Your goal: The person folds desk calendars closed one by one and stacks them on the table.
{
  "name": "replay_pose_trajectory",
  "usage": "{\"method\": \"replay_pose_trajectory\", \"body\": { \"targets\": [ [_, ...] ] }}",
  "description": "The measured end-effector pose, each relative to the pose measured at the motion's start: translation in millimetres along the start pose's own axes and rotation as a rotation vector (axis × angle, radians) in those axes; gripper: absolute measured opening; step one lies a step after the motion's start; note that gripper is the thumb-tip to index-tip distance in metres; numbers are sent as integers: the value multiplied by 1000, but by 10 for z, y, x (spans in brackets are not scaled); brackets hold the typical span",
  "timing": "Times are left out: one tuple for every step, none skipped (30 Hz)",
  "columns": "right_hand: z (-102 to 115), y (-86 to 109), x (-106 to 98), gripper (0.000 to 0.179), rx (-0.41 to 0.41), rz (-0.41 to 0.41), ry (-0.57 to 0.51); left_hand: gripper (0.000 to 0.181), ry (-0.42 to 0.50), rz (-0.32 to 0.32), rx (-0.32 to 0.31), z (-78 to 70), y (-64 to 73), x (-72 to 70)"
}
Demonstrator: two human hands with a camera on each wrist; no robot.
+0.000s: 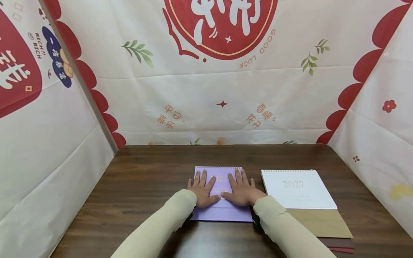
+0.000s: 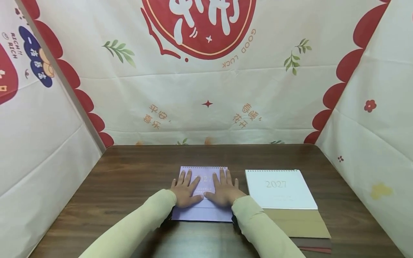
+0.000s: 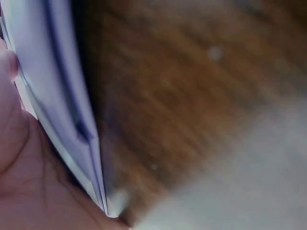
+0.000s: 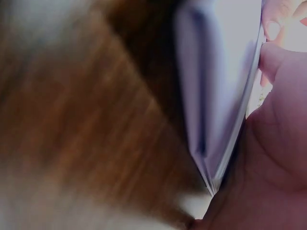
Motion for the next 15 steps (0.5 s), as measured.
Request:
{"method": "replay_pose_trajectory", "body": {
  "targets": [
    [-19, -18, 8, 97, 8, -1, 2, 78, -3, -5, 4, -5, -16, 1],
    [-35, -36, 17, 97, 8, -4, -4, 78, -11, 2, 1, -7, -31, 2],
    [-48, -54, 26, 98, 6, -12, -7, 78, -19, 3, -2, -8, -40, 3],
    [-56, -66, 35, 98, 2, -18, -9, 78, -23, 0, -4, -6, -47, 4],
    [-62, -80, 46, 98, 0, -19, -7, 78, -27, -1, -6, -1, -52, 8],
    [-65, -91, 56, 98, 3, -18, -1, 78, -31, -1, -9, 3, -53, 11],
    [-59, -93, 58, 98, 4, -12, 3, 78, -35, -1, -12, 10, -53, 17],
    [-51, -90, 57, 98, 3, -7, 8, 78, -43, 7, -17, 17, -52, 25],
    [-37, -76, 50, 98, 3, -2, 8, 78, -45, -1, -16, 20, -48, 31],
    [-18, -49, 29, 98, 2, 3, 3, 78, -47, -2, -14, 25, -47, 40],
    [0, -26, 10, 98, 5, 12, 2, 78, -50, -2, -12, 29, -44, 49],
    [20, 2, -16, 97, 9, 21, 1, 78, -54, 0, -11, 32, -43, 60],
    [40, 30, -41, 96, 11, 30, 3, 78, -58, -1, -10, 34, -43, 67],
    [55, 49, -62, 94, 12, 33, 4, 78, -59, -4, -8, 35, -44, 71],
    [70, 70, -82, 93, 11, 32, 2, 78, -59, -13, -7, 34, -44, 74]
  ]
}}
Point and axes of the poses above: each hand's wrist, its own y-axis away from the middle knuckle, its own x-axis out of the palm, z = x × y, the point moved 1 cm from there along -y, towards the middle knuckle, and after that the axes turned 14 degrees about x, right-handed, at the moved point
